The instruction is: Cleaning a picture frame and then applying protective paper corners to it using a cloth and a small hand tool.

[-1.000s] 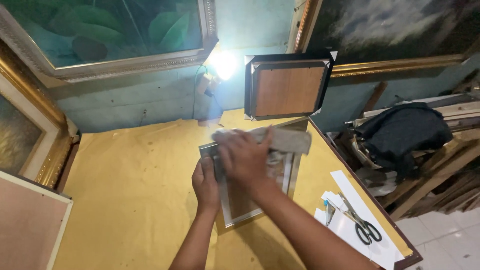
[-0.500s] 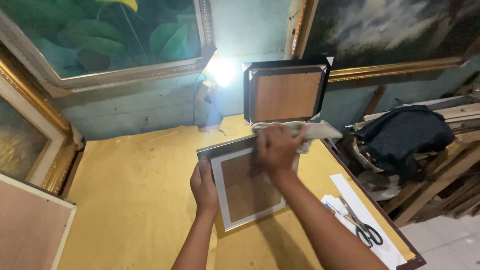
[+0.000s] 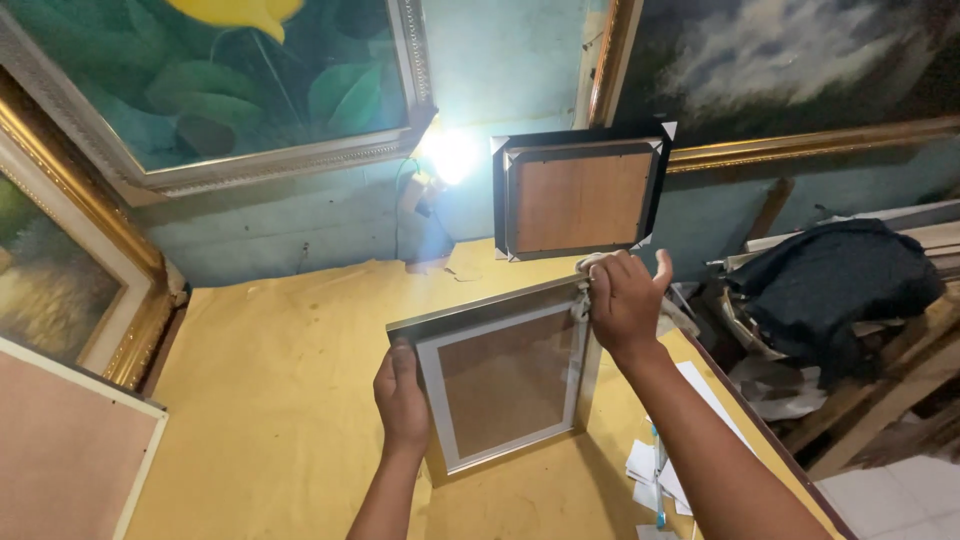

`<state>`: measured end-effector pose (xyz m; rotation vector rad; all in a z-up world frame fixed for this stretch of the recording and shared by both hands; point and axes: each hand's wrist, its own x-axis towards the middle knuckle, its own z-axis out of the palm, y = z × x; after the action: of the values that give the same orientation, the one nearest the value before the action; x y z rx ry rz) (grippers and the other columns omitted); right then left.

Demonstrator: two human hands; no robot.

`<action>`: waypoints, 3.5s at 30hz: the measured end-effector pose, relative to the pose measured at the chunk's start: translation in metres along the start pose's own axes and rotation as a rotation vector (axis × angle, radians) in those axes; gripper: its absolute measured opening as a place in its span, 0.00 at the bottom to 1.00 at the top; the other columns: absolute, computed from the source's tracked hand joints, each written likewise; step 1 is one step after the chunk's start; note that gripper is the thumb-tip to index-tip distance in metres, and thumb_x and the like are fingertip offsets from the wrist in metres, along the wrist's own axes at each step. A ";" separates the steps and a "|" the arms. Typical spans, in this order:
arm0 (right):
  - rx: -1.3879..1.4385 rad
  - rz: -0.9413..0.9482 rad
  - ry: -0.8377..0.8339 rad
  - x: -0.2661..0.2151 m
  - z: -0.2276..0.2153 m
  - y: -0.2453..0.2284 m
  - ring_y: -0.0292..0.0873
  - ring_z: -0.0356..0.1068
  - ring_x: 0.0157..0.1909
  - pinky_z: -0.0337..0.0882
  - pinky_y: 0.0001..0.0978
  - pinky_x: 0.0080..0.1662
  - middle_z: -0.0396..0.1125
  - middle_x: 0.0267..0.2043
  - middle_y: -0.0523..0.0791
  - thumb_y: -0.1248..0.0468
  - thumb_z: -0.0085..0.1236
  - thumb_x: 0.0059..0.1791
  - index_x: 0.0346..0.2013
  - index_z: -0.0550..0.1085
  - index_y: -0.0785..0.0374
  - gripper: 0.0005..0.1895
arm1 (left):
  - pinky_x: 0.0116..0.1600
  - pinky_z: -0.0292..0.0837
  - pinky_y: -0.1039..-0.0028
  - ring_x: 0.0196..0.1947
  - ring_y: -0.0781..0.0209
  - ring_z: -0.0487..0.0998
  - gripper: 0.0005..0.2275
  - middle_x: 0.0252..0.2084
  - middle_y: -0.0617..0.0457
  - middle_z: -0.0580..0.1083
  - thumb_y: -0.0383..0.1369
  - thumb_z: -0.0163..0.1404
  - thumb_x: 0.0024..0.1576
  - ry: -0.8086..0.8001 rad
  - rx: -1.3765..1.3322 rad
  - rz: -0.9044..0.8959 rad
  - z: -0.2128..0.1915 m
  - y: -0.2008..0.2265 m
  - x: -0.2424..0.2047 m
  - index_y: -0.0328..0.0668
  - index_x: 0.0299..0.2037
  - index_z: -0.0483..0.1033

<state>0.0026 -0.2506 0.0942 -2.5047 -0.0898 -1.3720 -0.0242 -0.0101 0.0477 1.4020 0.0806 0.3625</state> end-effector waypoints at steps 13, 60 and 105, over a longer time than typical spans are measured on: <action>0.789 0.960 0.425 -0.015 0.000 -0.020 0.39 0.63 0.30 0.64 0.31 0.37 0.63 0.25 0.43 0.49 0.27 0.49 0.24 0.66 0.60 0.23 | 0.40 0.54 0.80 0.31 0.72 0.57 0.13 0.27 0.63 0.59 0.45 0.35 0.56 -0.011 -0.066 0.060 -0.005 -0.010 -0.031 0.48 0.26 0.60; -0.025 0.253 -0.328 -0.047 0.010 -0.082 0.43 0.63 0.33 0.35 0.61 0.59 0.65 0.22 0.40 0.58 0.26 0.48 0.17 0.69 0.57 0.23 | 0.24 0.41 0.76 0.19 0.71 0.46 0.25 0.17 0.63 0.47 0.62 0.33 0.44 0.072 0.158 -0.120 -0.128 -0.095 0.022 0.49 0.17 0.45; 0.033 0.343 -0.142 -0.075 -0.003 -0.040 0.40 0.65 0.40 0.26 0.61 0.58 0.68 0.34 0.38 0.56 0.23 0.48 0.30 0.72 0.53 0.22 | 0.26 0.50 0.73 0.21 0.69 0.55 0.17 0.17 0.61 0.58 0.48 0.36 0.53 0.032 0.236 -0.057 -0.132 -0.103 0.016 0.44 0.20 0.60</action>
<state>-0.0478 -0.2067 0.0421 -2.4439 0.2738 -1.0469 -0.0239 0.1073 -0.0731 1.6236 0.1946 0.3357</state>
